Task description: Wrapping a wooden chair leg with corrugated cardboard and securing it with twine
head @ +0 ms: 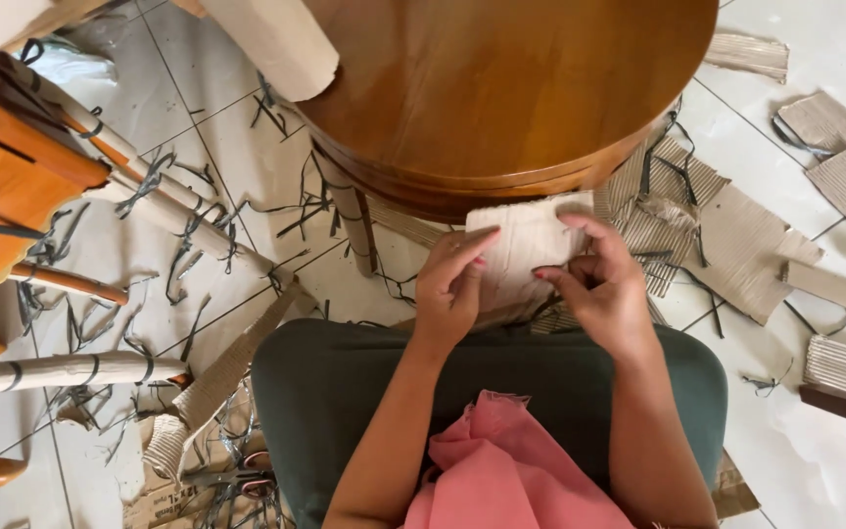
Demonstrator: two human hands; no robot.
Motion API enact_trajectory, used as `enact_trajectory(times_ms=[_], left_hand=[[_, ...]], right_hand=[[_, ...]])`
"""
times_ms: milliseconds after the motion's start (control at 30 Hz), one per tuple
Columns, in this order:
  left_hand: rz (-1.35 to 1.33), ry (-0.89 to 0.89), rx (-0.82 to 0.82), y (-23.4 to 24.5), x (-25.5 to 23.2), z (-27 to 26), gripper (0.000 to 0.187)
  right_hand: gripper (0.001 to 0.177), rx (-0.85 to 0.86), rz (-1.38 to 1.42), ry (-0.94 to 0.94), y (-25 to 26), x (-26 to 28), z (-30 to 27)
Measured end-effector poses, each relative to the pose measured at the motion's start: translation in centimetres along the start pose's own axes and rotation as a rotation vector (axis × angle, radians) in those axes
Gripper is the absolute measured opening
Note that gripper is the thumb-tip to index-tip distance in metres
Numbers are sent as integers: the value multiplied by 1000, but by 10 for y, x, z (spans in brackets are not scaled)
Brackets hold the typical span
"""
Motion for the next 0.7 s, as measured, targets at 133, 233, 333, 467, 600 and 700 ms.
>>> enact_trajectory(times_ms=[133, 233, 333, 467, 600, 700], left_hand=[[87, -44, 127, -7, 10, -8, 51], [251, -99, 181, -12, 10, -8, 45], [379, -126, 236, -19, 10, -5, 36], [422, -69, 296, -35, 17, -7, 33], [292, -8, 250, -53, 23, -20, 49], [263, -30, 154, -62, 17, -23, 43]], right_hand=[[48, -20, -262, 156, 20, 7, 9], [20, -60, -421, 294, 32, 17, 10], [11, -69, -538, 345, 43, 19, 12], [24, -97, -443, 280, 53, 14, 18], [22, -113, -255, 127, 57, -20, 17], [20, -147, -233, 120, 59, -32, 18]])
Point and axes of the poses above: each hand's wrist, its own z-axis towards the middle knuckle, its own y-axis out of the back of the hand, x = y × z, the point moved 8 cm from there along z, towards the middle knuckle, and after that the axes turned 7 degrees about -x, right-handed, at the moved point
